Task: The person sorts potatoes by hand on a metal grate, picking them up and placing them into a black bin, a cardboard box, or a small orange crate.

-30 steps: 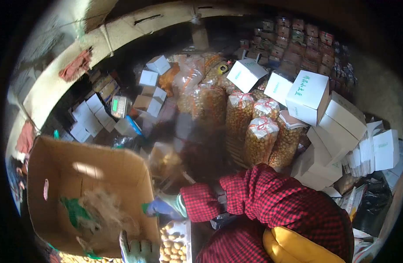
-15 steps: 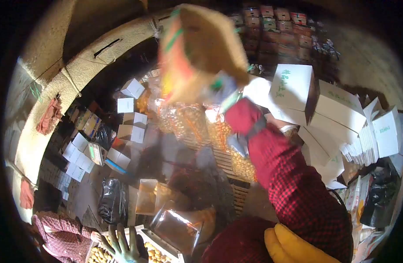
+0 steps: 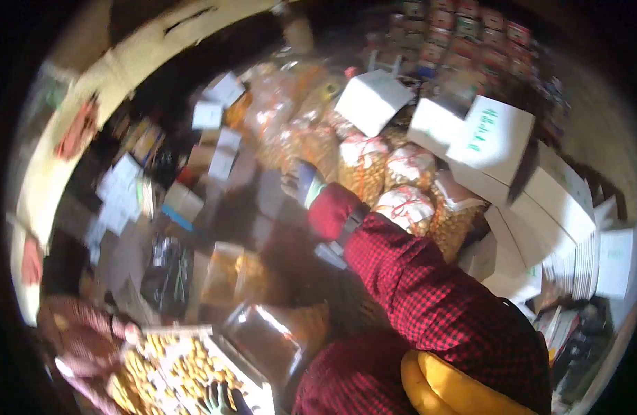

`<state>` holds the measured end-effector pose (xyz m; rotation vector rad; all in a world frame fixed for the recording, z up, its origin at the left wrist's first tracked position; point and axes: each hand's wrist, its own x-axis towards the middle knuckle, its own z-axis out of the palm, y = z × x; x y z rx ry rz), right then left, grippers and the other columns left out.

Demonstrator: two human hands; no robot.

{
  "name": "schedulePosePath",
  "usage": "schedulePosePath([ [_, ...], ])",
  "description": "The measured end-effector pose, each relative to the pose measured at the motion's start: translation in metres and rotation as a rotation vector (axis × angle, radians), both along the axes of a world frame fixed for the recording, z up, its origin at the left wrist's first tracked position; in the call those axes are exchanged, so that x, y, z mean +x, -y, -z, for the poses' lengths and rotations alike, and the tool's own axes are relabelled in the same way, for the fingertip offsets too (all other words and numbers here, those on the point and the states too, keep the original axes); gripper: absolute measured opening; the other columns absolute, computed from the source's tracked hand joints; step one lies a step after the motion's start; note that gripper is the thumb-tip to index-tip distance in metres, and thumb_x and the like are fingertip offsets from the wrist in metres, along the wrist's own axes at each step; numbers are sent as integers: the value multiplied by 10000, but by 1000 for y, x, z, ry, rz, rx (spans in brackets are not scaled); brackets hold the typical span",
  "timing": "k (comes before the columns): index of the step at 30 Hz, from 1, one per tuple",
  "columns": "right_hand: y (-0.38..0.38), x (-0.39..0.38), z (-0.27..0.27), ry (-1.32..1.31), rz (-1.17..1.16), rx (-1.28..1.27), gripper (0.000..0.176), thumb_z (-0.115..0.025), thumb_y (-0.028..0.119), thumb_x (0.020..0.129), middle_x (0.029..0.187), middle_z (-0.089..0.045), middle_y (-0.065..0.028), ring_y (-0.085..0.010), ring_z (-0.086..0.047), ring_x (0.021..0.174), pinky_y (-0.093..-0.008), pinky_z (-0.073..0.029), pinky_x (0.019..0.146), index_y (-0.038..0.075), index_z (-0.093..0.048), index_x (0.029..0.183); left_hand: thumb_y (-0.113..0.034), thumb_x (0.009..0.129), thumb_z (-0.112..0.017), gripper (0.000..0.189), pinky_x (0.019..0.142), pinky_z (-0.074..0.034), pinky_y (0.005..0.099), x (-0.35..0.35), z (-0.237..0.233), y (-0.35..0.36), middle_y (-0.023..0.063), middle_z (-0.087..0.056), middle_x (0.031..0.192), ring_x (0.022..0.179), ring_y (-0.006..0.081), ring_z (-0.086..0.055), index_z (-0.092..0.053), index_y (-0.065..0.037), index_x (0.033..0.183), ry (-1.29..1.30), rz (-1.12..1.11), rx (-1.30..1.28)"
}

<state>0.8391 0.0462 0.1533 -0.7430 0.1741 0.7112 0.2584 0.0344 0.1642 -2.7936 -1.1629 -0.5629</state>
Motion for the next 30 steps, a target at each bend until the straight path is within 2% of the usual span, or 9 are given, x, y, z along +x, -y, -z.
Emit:
schedulePosePath([
  [2, -44, -30, 52, 6, -141, 58, 277, -584, 355, 957, 939, -585, -75, -231, -575, 858, -410, -518, 763, 134, -562, 1122, -165, 850, -626, 254, 986, -412, 582, -8, 14, 9, 171, -663, 1041, 1016, 357, -610, -705, -49, 1061, 12, 66, 188],
  [4, -67, -76, 84, 90, -280, 16, 326, -581, 331, 967, 1027, -604, -88, -241, -582, 967, -419, -506, 840, 119, -538, 1211, 15, 805, -643, 250, 891, -502, 430, -19, 21, 40, 203, -680, 1047, 1035, 389, -620, -683, 5, 1051, 193, -157, -122],
  [8, -80, -214, 103, 364, -658, -119, 441, -568, 317, 990, 1224, -602, -123, -264, -595, 1150, -435, -482, 968, 109, -488, 1370, -152, 746, -657, 380, 1078, -343, 514, -68, 64, 98, 129, -673, 1156, 1176, 315, -586, -682, -83, 1119, 24, -339, -321],
  [9, -79, -263, 98, 424, -595, -217, 435, -589, 330, 977, 1188, -615, -115, -241, -605, 1113, -412, -475, 967, 97, -521, 1338, -110, 786, -600, 379, 1003, -442, 453, -75, 67, 113, 131, -660, 1176, 1153, 337, -583, -677, -99, 1157, 9, -349, -318],
  [13, -57, -401, 148, 501, -993, 76, 269, -629, 105, 939, 1027, -656, -51, -174, -623, 934, -262, -499, 825, 51, -628, 1203, -170, 790, -653, 361, 1003, -420, 482, -110, 88, 149, 109, -649, 1202, 1151, 307, -583, -685, -130, 1147, 33, -474, -352],
  [16, -20, -485, 120, 1431, -1202, -39, 284, -637, 112, 929, 1109, -662, -139, -207, -628, 1058, -309, -511, 916, 32, -629, 1202, -195, 821, -670, 305, 971, -426, 478, -153, 109, 163, 107, -647, 1201, 1121, 307, -590, -695, -146, 1121, 164, -578, -253],
  [18, -10, -529, 124, 1648, -1295, 112, 286, -643, 143, 923, 1177, -640, -180, -288, -629, 1100, -361, -511, 938, 56, -640, 1195, -239, 784, -697, 365, 1057, -371, 491, -185, 110, 164, 144, -631, 1224, 1187, 350, -551, -686, -115, 1127, 303, -675, -433],
  [20, -14, -559, 131, 2145, -1356, 292, 462, -641, 234, 900, 1391, -510, -186, -390, -480, 1288, -468, -381, 1078, 121, -550, 1339, -223, 798, -706, 336, 1055, -373, 510, -216, 124, 165, 157, -617, 1238, 1194, 365, -540, -695, -107, 1113, 331, -784, -356],
  [30, -29, -670, 155, 2680, -1369, 32, 576, -582, 298, 904, 1516, -392, -167, -359, -376, 1387, -519, -293, 1129, 169, -453, 1450, -364, 838, -677, 422, 1075, -305, 552, -313, 143, 135, 111, -608, 1253, 1278, 335, -483, -653, -75, 1145, 353, -494, -452],
])
